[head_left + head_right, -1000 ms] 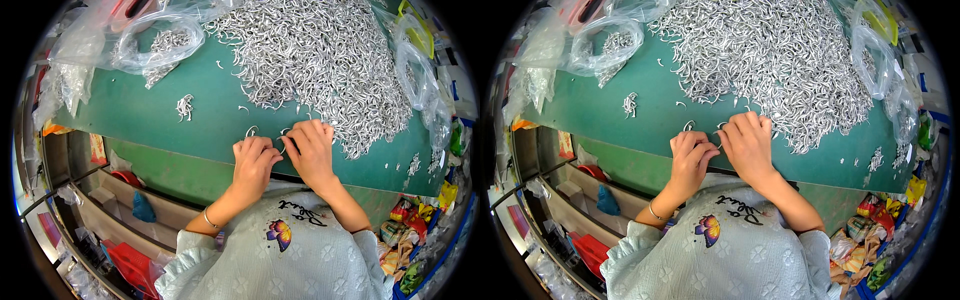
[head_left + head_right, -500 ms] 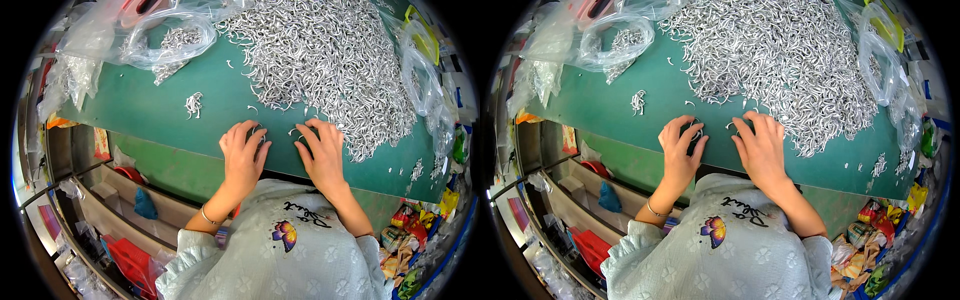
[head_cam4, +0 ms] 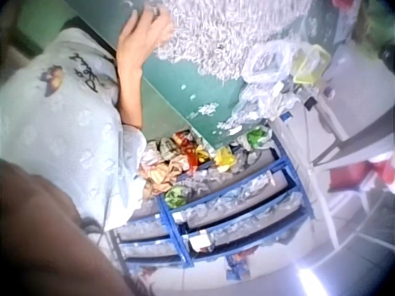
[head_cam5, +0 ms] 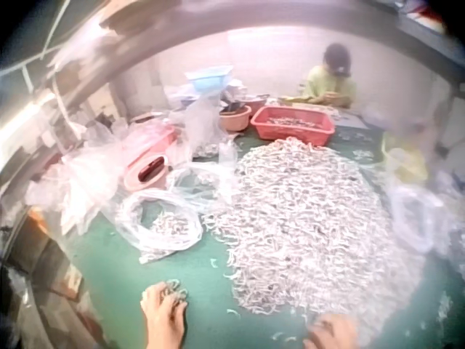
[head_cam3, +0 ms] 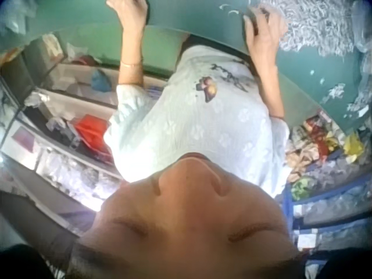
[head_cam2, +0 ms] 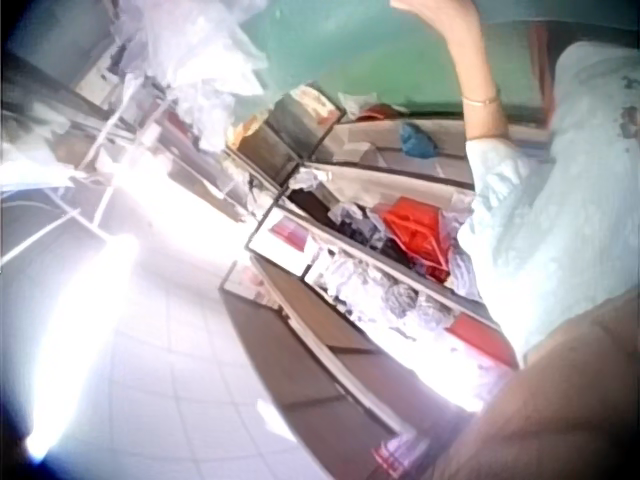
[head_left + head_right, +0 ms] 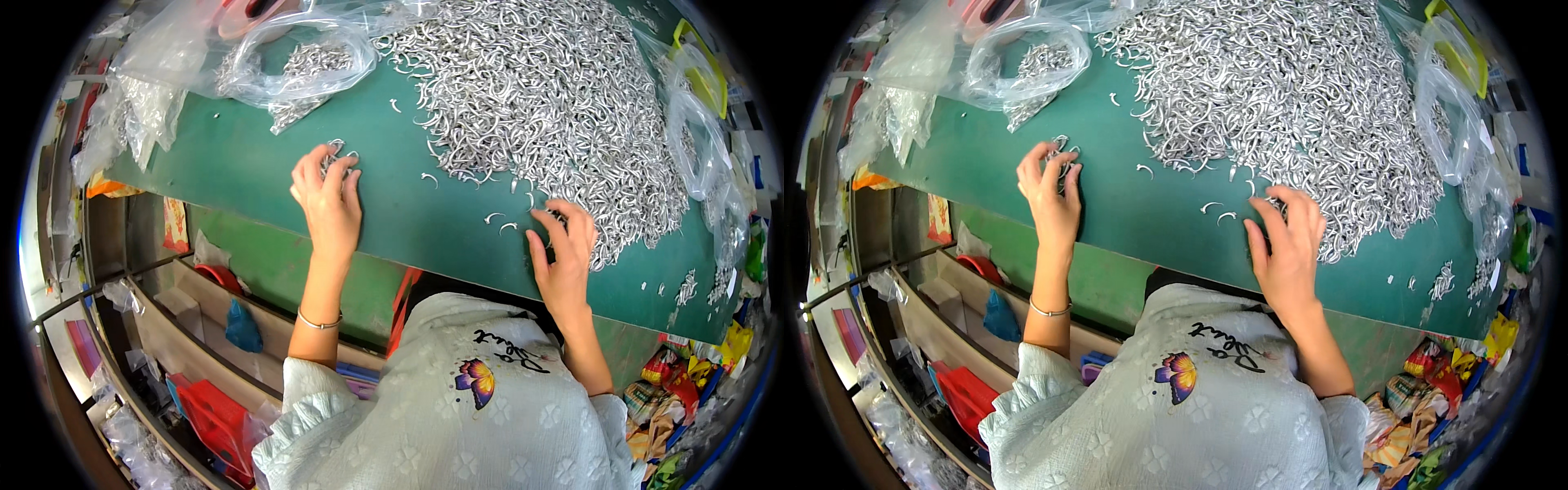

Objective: The person sorts through a large pile of small crescent-shaped metal parts by hand, picking up individual pieces and grouping them together on the green tabletop.

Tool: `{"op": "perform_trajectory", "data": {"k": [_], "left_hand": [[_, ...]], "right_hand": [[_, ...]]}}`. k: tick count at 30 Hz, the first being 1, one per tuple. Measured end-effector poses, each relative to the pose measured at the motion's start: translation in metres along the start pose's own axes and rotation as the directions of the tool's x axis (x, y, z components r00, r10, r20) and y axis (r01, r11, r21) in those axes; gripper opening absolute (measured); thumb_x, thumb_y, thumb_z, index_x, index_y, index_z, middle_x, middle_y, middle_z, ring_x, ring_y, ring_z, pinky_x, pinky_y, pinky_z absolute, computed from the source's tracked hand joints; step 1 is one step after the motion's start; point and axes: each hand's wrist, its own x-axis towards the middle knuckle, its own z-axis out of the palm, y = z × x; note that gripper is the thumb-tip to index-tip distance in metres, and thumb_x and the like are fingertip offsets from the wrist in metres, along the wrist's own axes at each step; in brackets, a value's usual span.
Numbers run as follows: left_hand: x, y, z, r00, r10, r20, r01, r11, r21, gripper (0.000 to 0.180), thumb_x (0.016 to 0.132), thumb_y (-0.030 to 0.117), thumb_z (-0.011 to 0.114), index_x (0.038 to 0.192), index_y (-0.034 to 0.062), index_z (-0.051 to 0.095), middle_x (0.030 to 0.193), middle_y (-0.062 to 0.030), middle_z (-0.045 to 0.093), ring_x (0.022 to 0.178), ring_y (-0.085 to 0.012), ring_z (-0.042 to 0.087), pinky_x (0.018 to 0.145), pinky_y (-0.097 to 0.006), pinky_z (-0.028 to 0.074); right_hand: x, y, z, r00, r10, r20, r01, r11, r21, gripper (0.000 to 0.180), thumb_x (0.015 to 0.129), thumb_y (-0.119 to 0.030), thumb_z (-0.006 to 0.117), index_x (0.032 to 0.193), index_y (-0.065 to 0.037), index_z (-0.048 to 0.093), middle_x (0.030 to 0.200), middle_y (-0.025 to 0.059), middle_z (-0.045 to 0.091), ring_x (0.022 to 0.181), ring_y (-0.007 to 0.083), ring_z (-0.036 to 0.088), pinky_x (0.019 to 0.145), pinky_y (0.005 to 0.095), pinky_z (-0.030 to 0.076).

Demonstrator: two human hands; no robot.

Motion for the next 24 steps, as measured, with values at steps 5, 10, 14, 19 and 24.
{"op": "perform_trajectory", "data": {"k": [5, 10, 14, 19, 24], "left_hand": [[0.015, -0.012, 0.006, 0.987, 0.073, 0.144, -0.083, 0.994, 0.064, 0.029, 0.087, 0.006, 0.066, 0.115, 0.0128, 0.067, 0.139, -0.0072, 0.053, 0.135, -0.0342, 0.042, 0.111, -0.064, 0.024], [0.019, -0.045, 0.01, 0.995, 0.04, 0.091, -0.033, 0.997, -0.073, 0.019, 0.09, 0.004, 0.063, 0.108, 0.0063, 0.068, 0.12, -0.0086, 0.062, 0.124, -0.0312, 0.053, 0.112, -0.06, 0.026], [0.024, -0.074, -0.001, 0.998, 0.062, 0.029, -0.064, 0.994, 0.087, 0.018, 0.089, 0.004, 0.063, 0.106, 0.0075, 0.069, 0.124, -0.0069, 0.061, 0.125, -0.0306, 0.052, 0.111, -0.06, 0.026], [0.028, -0.022, -0.008, 0.996, 0.085, -0.018, -0.086, 0.994, -0.061, 0.025, 0.086, -0.001, 0.064, 0.11, 0.0064, 0.068, 0.13, -0.0096, 0.059, 0.125, -0.0323, 0.052, 0.108, -0.052, 0.035], [0.043, 0.072, 0.008, 0.917, 0.298, 0.265, -0.161, 0.885, -0.438, 0.062, 0.079, 0.001, 0.072, 0.137, 0.0077, 0.051, 0.146, -0.019, 0.041, 0.134, -0.0379, 0.041, 0.11, -0.045, 0.036]], "right_hand": [[-0.007, 0.015, -0.005, 0.989, 0.128, -0.081, -0.141, 0.97, -0.197, 0.048, 0.08, -0.013, 0.076, 0.124, -0.006, 0.059, 0.134, 0.0162, 0.047, 0.128, 0.0383, 0.041, 0.103, 0.0499, 0.03], [-0.01, -0.009, 0.006, 0.984, 0.138, 0.109, -0.109, 0.965, -0.237, 0.062, 0.081, -0.023, 0.075, 0.136, -0.006, 0.051, 0.147, 0.0214, 0.037, 0.14, 0.0434, 0.027, 0.11, 0.0571, 0.022], [-0.012, -0.027, 0.013, 0.981, 0.061, 0.184, -0.039, 0.992, -0.122, 0.064, 0.082, -0.031, 0.074, 0.133, -0.001, 0.051, 0.148, 0.027, 0.033, 0.138, 0.0481, 0.028, 0.109, 0.063, 0.023], [-0.011, -0.026, 0.011, 0.973, -0.079, 0.218, 0.053, 0.991, 0.122, 0.055, 0.081, -0.022, 0.074, 0.127, 0.0, 0.056, 0.143, 0.0217, 0.039, 0.137, 0.0444, 0.032, 0.108, 0.0569, 0.029], [0.025, -0.019, 0.005, 0.978, -0.168, 0.124, 0.163, 0.985, 0.048, 0.056, 0.076, -0.021, 0.078, 0.127, -0.01, 0.059, 0.141, 0.0168, 0.044, 0.135, 0.0407, 0.034, 0.108, 0.0559, 0.029]]}}
